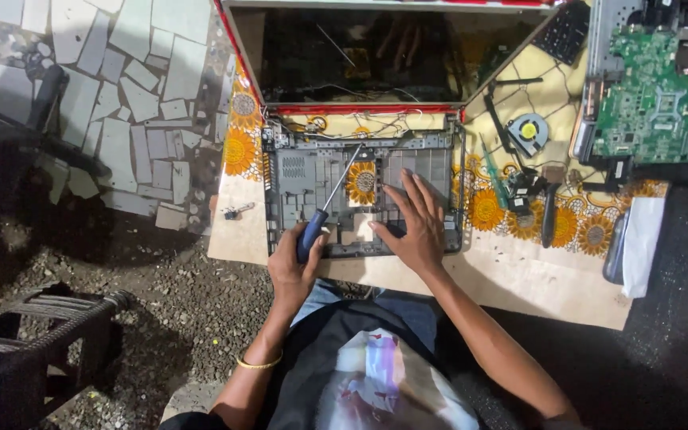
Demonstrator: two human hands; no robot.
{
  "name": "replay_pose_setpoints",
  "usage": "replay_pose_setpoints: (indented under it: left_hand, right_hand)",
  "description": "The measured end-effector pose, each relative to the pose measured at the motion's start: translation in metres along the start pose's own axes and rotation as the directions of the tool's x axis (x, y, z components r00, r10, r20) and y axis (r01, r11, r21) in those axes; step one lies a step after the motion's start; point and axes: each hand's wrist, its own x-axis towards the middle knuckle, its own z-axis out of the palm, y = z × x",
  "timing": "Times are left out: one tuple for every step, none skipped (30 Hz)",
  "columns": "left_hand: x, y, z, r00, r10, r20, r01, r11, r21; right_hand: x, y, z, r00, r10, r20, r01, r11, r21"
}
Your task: The person uses a screwdriver to remove screws from the bottom of a disassembled laptop. They then remove the red laptop lid and place it aside. The person picks up a motherboard and uses the screwdriver to remove screws from it, placing the screws on the table.
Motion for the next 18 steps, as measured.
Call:
replay_pose_setpoints:
  left_hand:
    - [-0.002,-0.007,0.005,1.000,0.005,0.000,-0.005,1.000,-0.001]
    - [-0.004,-0.014,0.009,1.000,0.019,-0.023,-0.018,1.000,0.017]
    - [-0.010,-0.021,0.012,0.999,0.028,-0.044,-0.026,0.999,0.037]
    - [-0.011,-0.019,0.012,0.999,0.027,-0.043,-0.025,0.999,0.037]
    - [-0.010,-0.017,0.011,0.997,0.036,-0.071,-0.035,0.999,0.025]
    - [-0.008,-0.015,0.010,0.994,0.046,-0.100,-0.045,0.999,0.012]
    - [-0.008,-0.016,0.011,0.994,0.054,-0.096,-0.053,0.999,0.009]
    - [-0.008,-0.018,0.012,0.992,0.057,-0.115,-0.056,0.998,0.016]
    - [-0.008,-0.018,0.015,0.988,0.056,-0.143,-0.054,0.998,0.021]
    - [-0.007,-0.017,0.016,0.987,0.061,-0.147,-0.059,0.998,0.016]
    - [-0.007,-0.016,0.016,0.986,0.074,-0.153,-0.074,0.997,0.008]
    - [-0.007,-0.015,0.015,0.984,0.088,-0.158,-0.089,0.996,0.000]
    - [-0.008,-0.014,0.015,0.984,0.084,-0.156,-0.085,0.996,0.002]
    - [-0.008,-0.012,0.015,0.983,0.088,-0.163,-0.089,0.996,0.003]
    - [-0.004,-0.010,0.016,0.980,0.100,-0.170,-0.101,0.995,0.002]
    - [-0.007,-0.010,0.013,0.981,0.104,-0.167,-0.105,0.994,0.001]
    - [-0.006,-0.009,0.013,0.981,0.103,-0.164,-0.105,0.994,-0.001]
    - [-0.005,-0.009,0.013,0.982,0.103,-0.160,-0.105,0.995,-0.004]
  right_hand:
    - [0.001,0.001,0.000,1.000,0.000,-0.005,0.000,1.000,0.000]
    - [0.002,0.001,0.000,1.000,-0.004,-0.008,0.004,1.000,0.004]
    - [-0.001,0.001,0.001,1.000,-0.007,-0.006,0.007,1.000,0.009]
    - [-0.003,0.002,0.001,1.000,-0.005,-0.005,0.005,1.000,0.010]
    - [-0.003,0.001,0.001,1.000,-0.014,-0.015,0.014,1.000,0.005]
    - [-0.002,0.001,0.001,0.999,-0.022,-0.026,0.022,1.000,0.000]
    - [-0.003,0.003,0.003,0.999,-0.018,-0.035,0.018,1.000,-0.002]
    - [-0.004,0.006,0.006,0.999,-0.023,-0.049,0.024,0.999,0.021]
    - [-0.002,0.009,0.006,0.998,-0.036,-0.059,0.038,0.998,0.040]
    - [-0.001,0.011,0.006,0.997,-0.040,-0.065,0.042,0.999,0.035]
    - [-0.001,0.013,0.008,0.991,-0.034,-0.129,0.053,0.987,0.151]
    - [0.000,0.015,0.009,0.981,-0.020,-0.191,0.071,0.962,0.265]
    - [-0.001,0.021,0.014,0.982,-0.018,-0.186,0.069,0.961,0.267]
    - [-0.002,0.028,0.019,0.966,0.047,-0.255,0.072,0.895,0.439]
    - [0.000,0.035,0.023,0.940,0.126,-0.317,0.093,0.799,0.594]
    - [-0.006,0.021,0.005,0.938,0.129,-0.320,0.093,0.799,0.594]
    - [-0.008,0.007,-0.014,0.906,0.298,-0.299,-0.027,0.747,0.664]
    - [-0.009,-0.006,-0.032,0.849,0.458,-0.262,-0.138,0.671,0.729]
